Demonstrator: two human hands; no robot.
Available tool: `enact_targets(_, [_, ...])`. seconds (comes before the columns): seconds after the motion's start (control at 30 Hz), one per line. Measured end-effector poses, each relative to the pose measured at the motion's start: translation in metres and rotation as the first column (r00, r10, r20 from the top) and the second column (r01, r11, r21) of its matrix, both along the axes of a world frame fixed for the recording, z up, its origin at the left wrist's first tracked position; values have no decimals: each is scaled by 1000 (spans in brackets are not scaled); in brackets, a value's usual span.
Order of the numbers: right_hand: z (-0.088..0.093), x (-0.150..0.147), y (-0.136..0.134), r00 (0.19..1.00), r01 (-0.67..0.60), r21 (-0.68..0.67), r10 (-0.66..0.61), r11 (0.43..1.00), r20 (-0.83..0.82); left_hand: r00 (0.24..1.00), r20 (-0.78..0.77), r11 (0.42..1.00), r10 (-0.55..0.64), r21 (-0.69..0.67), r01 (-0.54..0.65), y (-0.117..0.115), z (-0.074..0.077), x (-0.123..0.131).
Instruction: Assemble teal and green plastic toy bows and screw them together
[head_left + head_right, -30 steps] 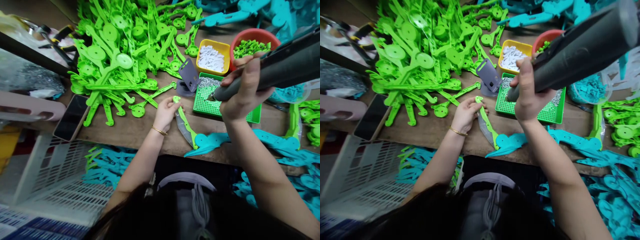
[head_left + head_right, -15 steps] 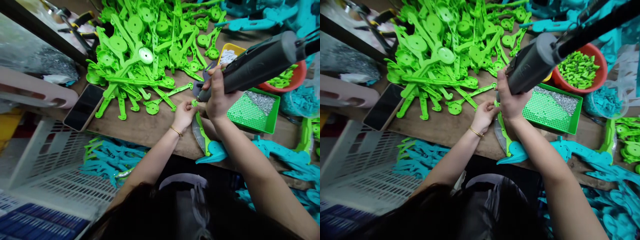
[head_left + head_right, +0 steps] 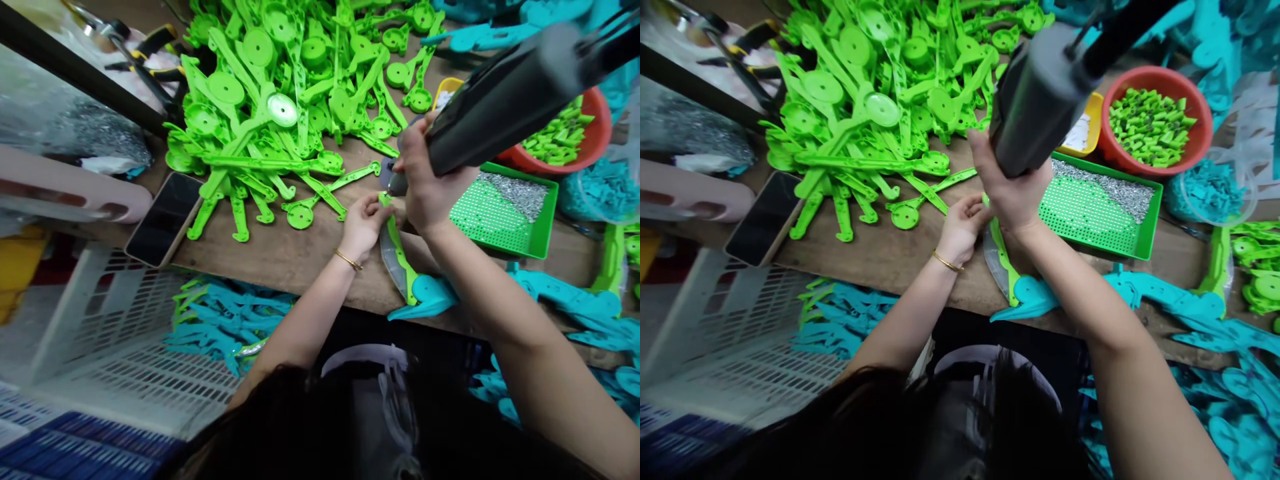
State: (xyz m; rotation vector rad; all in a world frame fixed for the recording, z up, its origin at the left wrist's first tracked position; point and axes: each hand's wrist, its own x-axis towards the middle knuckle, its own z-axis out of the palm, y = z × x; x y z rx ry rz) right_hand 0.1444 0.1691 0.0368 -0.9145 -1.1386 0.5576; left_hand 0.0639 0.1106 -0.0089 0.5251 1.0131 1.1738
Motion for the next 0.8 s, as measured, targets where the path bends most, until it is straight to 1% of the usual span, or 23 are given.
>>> enact_targets(0.07, [18,16,0,990,140,138,-139,980,-19,1000,-5,1000,14,6,-14,3,-3,-1])
enact_targets(0.1, [23,28,0,980,199,186,-198,962,-24,999,-18,999,42,11,-42,4,-5,-2])
enact_targets(0.13, [24,41,-1,971,237,203,-237,950,-27,997,-33,997,76,16,-76,6,-6,-2])
enact_targets(0.17, [22,55,-2,963,269,194,-268,944,-27,993,-48,994,109,24,-108,7,-7,-3])
enact_targets(0.23, [8,81,-3,948,318,129,-318,939,-19,989,-72,991,133,34,-131,8,-6,-4])
enact_targets(0.27, [-2,91,-3,949,315,75,-316,946,3,990,-87,994,112,27,-110,7,-5,-6])
enact_targets(0.33, [-21,102,-2,964,261,-40,-259,964,58,992,-126,999,25,-17,-27,4,0,-9])
enact_targets(0.4, [-32,104,-2,973,225,-90,-219,970,67,986,-159,997,-49,-71,38,-2,4,-13])
enact_targets(0.47, [-33,98,-3,969,247,-64,-245,967,38,984,-164,993,-73,-102,57,-9,8,-16])
enact_targets(0.57, [-25,88,-8,962,271,-45,-270,961,27,991,-113,995,-69,-75,61,-24,10,-18])
enact_targets(0.67, [-17,84,-10,965,262,21,-263,965,6,991,-40,992,-127,-34,125,-38,11,-14])
enact_targets(0.73, [-12,85,-9,964,266,71,-267,961,0,986,-16,985,-165,-43,164,-46,10,-10])
enact_targets(0.8, [-4,85,-10,957,289,116,-288,950,-24,989,-25,988,-147,-59,145,-51,7,-5])
